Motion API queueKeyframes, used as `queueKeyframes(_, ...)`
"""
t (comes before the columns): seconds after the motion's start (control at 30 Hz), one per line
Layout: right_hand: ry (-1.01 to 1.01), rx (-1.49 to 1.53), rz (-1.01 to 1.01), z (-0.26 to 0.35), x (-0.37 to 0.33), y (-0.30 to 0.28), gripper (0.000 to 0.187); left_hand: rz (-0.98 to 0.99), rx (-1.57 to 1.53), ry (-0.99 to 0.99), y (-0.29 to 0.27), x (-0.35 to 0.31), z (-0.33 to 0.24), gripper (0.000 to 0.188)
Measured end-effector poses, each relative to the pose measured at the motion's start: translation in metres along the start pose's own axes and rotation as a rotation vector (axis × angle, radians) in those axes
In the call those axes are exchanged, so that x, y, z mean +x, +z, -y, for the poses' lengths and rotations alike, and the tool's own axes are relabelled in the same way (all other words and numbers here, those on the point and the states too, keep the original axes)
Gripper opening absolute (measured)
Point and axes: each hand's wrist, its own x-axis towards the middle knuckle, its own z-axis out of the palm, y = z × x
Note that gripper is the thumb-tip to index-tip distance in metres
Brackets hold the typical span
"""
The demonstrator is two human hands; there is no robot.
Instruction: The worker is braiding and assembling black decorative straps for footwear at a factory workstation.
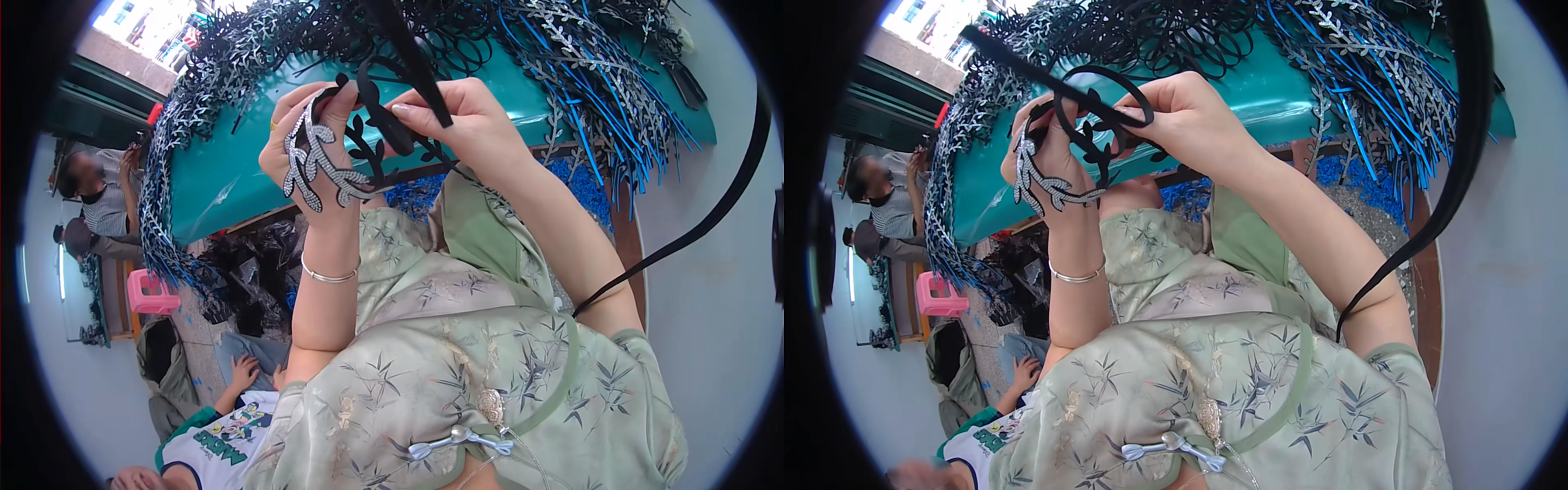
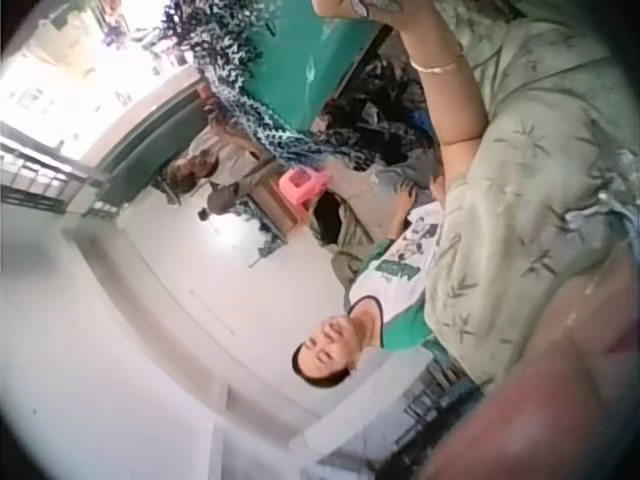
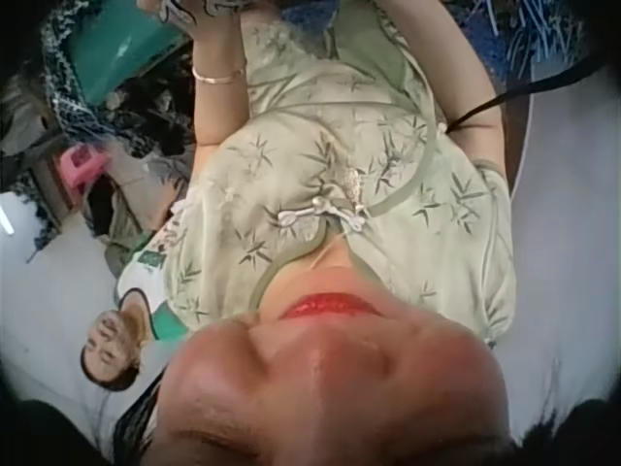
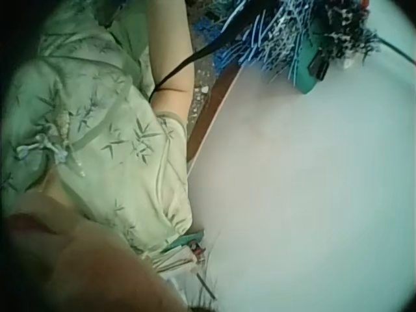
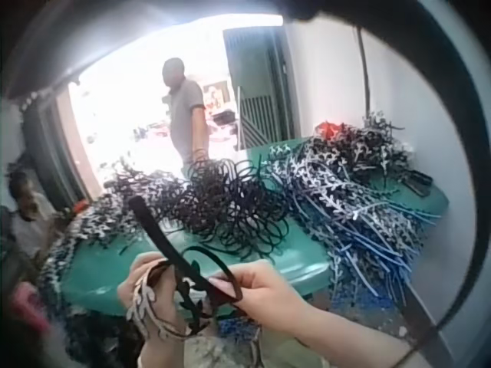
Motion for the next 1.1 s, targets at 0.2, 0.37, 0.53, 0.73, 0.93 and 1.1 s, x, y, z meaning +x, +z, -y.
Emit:
queueKeyframes(0.2, 0.043, -0.048, 0.055, 0.003, -0.001, -0.003, 0.027, 0.085, -0.380, -0.420, -0.013, 0.006, 0.011, 0.015)
queueKeyframes(0.37, -0.043, -0.195, 0.048, -0.005, 0.001, -0.004, 0.020, 0.083, -0.411, -0.435, -0.010, 0.006, 0.006, 0.019)
queueKeyframes(0.53, 0.008, -0.071, 0.022, -0.006, -0.002, 0.000, 0.017, 0.039, -0.359, -0.313, -0.014, 0.008, 0.016, 0.012)
queueKeyframes(0.73, -0.056, -0.194, -0.017, -0.008, -0.004, 0.001, 0.016, -0.054, -0.232, -0.089, -0.011, 0.007, 0.028, 0.009)
queueKeyframes(0.93, -0.003, -0.158, -0.032, -0.003, -0.009, 0.002, 0.016, -0.069, 0.112, 0.082, -0.005, 0.002, 0.015, 0.013)
queueKeyframes(1.1, 0.043, -0.067, -0.033, 0.001, -0.011, 0.003, 0.016, -0.075, 0.135, 0.222, -0.001, 0.000, 0.010, 0.019)
